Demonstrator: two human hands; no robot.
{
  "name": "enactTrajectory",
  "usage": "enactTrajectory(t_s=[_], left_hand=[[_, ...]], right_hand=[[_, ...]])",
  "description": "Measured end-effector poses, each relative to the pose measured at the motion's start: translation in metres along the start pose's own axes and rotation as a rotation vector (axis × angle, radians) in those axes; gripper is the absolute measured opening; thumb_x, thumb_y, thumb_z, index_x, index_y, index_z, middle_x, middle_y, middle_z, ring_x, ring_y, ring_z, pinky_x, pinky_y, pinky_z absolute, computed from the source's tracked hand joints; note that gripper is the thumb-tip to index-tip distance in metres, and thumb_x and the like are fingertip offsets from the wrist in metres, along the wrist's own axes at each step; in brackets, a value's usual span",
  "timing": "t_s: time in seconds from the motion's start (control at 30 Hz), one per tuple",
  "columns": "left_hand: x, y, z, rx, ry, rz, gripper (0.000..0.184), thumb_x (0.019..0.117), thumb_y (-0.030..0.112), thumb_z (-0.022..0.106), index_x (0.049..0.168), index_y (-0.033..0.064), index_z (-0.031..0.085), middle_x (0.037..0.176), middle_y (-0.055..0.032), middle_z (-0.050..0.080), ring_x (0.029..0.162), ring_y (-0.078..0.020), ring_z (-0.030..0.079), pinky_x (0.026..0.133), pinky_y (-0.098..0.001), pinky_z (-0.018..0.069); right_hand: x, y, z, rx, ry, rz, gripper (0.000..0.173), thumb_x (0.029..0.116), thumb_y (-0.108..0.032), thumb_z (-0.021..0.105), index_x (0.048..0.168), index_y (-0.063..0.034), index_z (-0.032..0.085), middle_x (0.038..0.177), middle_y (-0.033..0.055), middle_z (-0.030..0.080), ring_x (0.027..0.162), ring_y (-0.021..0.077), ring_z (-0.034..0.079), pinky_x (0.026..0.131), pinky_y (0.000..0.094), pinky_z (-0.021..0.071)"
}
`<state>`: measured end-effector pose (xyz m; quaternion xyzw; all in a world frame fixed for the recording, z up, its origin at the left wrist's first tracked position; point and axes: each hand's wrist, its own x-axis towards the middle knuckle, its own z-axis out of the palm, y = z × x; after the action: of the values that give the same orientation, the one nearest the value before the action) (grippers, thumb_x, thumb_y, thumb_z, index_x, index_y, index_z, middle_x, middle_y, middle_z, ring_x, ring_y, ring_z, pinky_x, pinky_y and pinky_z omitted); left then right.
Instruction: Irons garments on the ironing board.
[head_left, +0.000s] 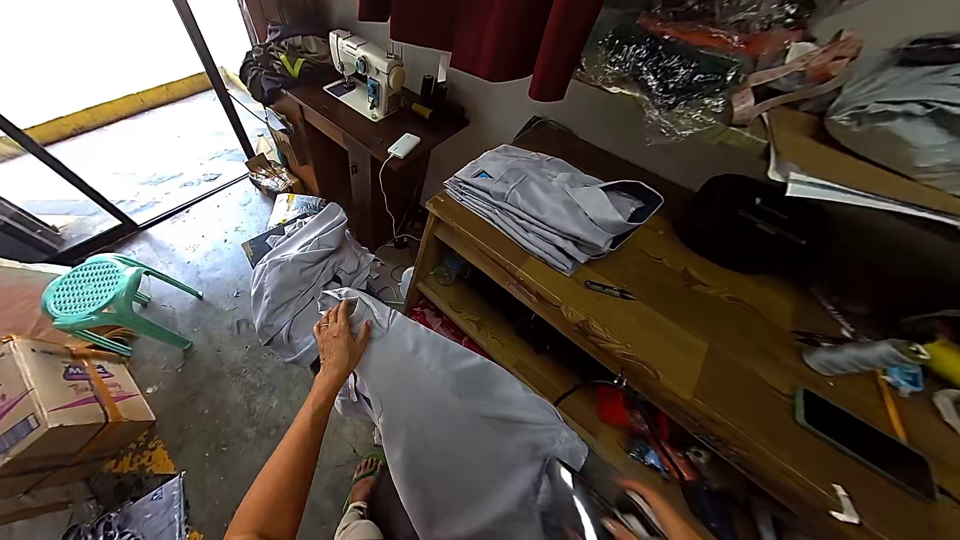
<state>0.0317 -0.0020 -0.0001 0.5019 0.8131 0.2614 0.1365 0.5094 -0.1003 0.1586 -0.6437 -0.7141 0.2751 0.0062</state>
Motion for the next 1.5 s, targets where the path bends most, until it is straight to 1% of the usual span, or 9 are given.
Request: enactTrajectory(t_s=[0.17,0.33,0.4,0.5,0.8,0.97,1.17,1.37,1.5], left_hand=[[0.033,-0.017,-0.014,-0.13,-0.403,-0.094,0.046,0.0993,0.041,0.062,0.124,0.0029,0.068,0.117,-0.0201,0.071,0.116,-0.0364,0.066,0.105,-0.0622,0.0439],[0.042,-0.044,-0.007,-0.392,-0.397,-0.09,0.036,0.0997,0.033,0.063,0.115,0.0014,0.07,0.105,-0.0167,0.072,0.101,-0.0288,0.069,0.096,-0.0539,0.052],[0.042,-0.048,-0.001,-0.42,-0.406,-0.114,0.036,0.0996,0.033,0.063,0.116,0.0022,0.07,0.106,-0.016,0.073,0.102,-0.0283,0.07,0.096,-0.0542,0.0527],[0.044,-0.052,0.004,-0.441,-0.409,-0.128,0.036,0.0998,0.034,0.063,0.116,0.002,0.07,0.107,-0.0169,0.072,0.103,-0.0298,0.069,0.097,-0.0555,0.0523],[0.045,-0.045,0.011,-0.339,-0.374,-0.146,0.036,0.1,0.036,0.064,0.115,0.0038,0.071,0.108,-0.0176,0.072,0.107,-0.033,0.068,0.098,-0.0603,0.0494],[0.026,-0.04,0.006,-0.256,-0.218,-0.109,0.04,0.0976,0.034,0.067,0.119,0.0008,0.068,0.108,-0.0204,0.071,0.105,-0.0366,0.067,0.096,-0.0599,0.05],[-0.033,0.004,0.003,-0.163,0.243,0.254,0.041,0.0933,0.024,0.066,0.124,-0.0034,0.067,0.126,-0.0307,0.063,0.123,-0.0503,0.056,0.106,-0.0615,0.043],[-0.14,0.092,0.054,-0.236,-0.3,0.489,0.035,0.095,0.022,0.065,0.121,-0.001,0.07,0.119,-0.0202,0.07,0.117,-0.0363,0.064,0.104,-0.0516,0.0511],[-0.216,0.145,0.075,-0.114,-0.77,0.496,0.045,0.0982,0.037,0.064,0.125,0.0021,0.067,0.113,-0.0167,0.071,0.098,-0.0301,0.072,0.087,-0.0495,0.0586]], right_hand=[[0.127,-0.157,0.059,-0.153,-0.153,-0.346,0.047,0.0902,-0.022,0.071,0.136,-0.0219,0.061,0.093,0.0175,0.073,0.084,0.0399,0.071,0.072,0.0609,0.0554],[0.202,-0.26,0.091,-0.248,-0.256,-0.443,0.051,0.0925,-0.018,0.064,0.143,-0.0227,0.056,0.103,0.0221,0.071,0.095,0.0445,0.069,0.076,0.0637,0.0533],[0.229,-0.261,0.087,-0.163,-0.22,-0.373,0.054,0.094,-0.033,0.068,0.145,-0.0198,0.054,0.11,0.0214,0.071,0.102,0.0425,0.069,0.085,0.0635,0.0534],[0.246,-0.244,0.078,-0.076,-0.205,-0.333,0.06,0.0987,-0.058,0.055,0.14,-0.0135,0.055,0.11,0.0196,0.07,0.104,0.0381,0.068,0.089,0.0592,0.0527],[0.206,-0.191,0.069,-0.045,-0.099,-0.046,0.057,0.1064,-0.053,0.044,0.135,-0.0051,0.054,0.108,0.0227,0.069,0.104,0.0397,0.068,0.09,0.0584,0.0529],[0.126,-0.111,0.057,-0.039,-0.177,0.041,0.063,0.0952,-0.054,0.066,0.141,-0.0132,0.055,0.103,0.0218,0.071,0.096,0.0412,0.07,0.084,0.0604,0.0542],[0.02,0.016,0.058,0.006,0.054,0.253,0.055,0.0878,-0.028,0.08,0.138,-0.0144,0.061,0.103,0.0245,0.073,0.093,0.0458,0.071,0.082,0.0647,0.0543],[-0.037,0.106,0.064,0.064,0.149,0.47,0.054,0.0894,-0.021,0.078,0.139,-0.012,0.06,0.107,0.0285,0.071,0.098,0.0505,0.069,0.084,0.0681,0.0521],[-0.054,0.131,0.069,0.054,0.204,0.534,0.053,0.0899,-0.024,0.078,0.14,-0.016,0.061,0.099,0.0283,0.072,0.091,0.0517,0.07,0.078,0.0684,0.0526]])
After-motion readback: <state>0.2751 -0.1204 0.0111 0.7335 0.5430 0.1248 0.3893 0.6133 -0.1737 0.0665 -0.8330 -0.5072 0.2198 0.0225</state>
